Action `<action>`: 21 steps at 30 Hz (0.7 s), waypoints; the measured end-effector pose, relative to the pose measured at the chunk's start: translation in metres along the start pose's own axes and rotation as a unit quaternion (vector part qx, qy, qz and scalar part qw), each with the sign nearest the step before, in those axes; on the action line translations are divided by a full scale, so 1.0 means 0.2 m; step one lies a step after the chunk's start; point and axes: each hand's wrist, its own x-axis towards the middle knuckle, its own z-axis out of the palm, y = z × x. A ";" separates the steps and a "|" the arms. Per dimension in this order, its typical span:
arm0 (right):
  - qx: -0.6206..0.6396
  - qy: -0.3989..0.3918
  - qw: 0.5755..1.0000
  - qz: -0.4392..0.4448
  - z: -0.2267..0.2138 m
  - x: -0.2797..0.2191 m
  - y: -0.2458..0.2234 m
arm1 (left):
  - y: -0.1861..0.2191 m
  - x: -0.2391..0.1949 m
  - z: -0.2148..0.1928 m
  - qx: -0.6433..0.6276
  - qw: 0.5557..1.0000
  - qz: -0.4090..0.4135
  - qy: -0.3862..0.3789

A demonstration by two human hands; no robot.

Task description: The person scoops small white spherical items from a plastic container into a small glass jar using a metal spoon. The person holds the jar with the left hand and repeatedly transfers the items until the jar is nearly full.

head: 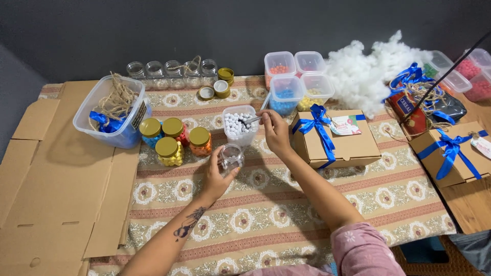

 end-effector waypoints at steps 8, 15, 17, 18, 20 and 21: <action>0.053 0.148 0.988 -0.006 0.07 0.33 0.08 | -0.04 0.01 0.01 -0.008 1.000 -0.008 -0.006; 0.219 0.207 0.950 0.086 0.14 0.45 0.16 | -0.03 0.01 -0.01 -0.013 0.999 -0.040 -0.013; 0.218 0.199 0.950 0.098 0.17 0.45 0.19 | -0.02 0.01 -0.02 -0.018 0.998 -0.050 -0.018; 0.217 0.193 0.951 0.106 0.18 0.46 0.20 | -0.01 0.01 -0.02 -0.023 0.998 -0.057 -0.023; 0.225 0.192 0.947 0.123 0.19 0.46 0.24 | 0.01 0.02 -0.02 -0.028 0.997 -0.066 -0.026; 0.234 0.191 0.943 0.140 0.20 0.46 0.26 | 0.01 0.02 -0.02 -0.032 0.996 -0.075 -0.029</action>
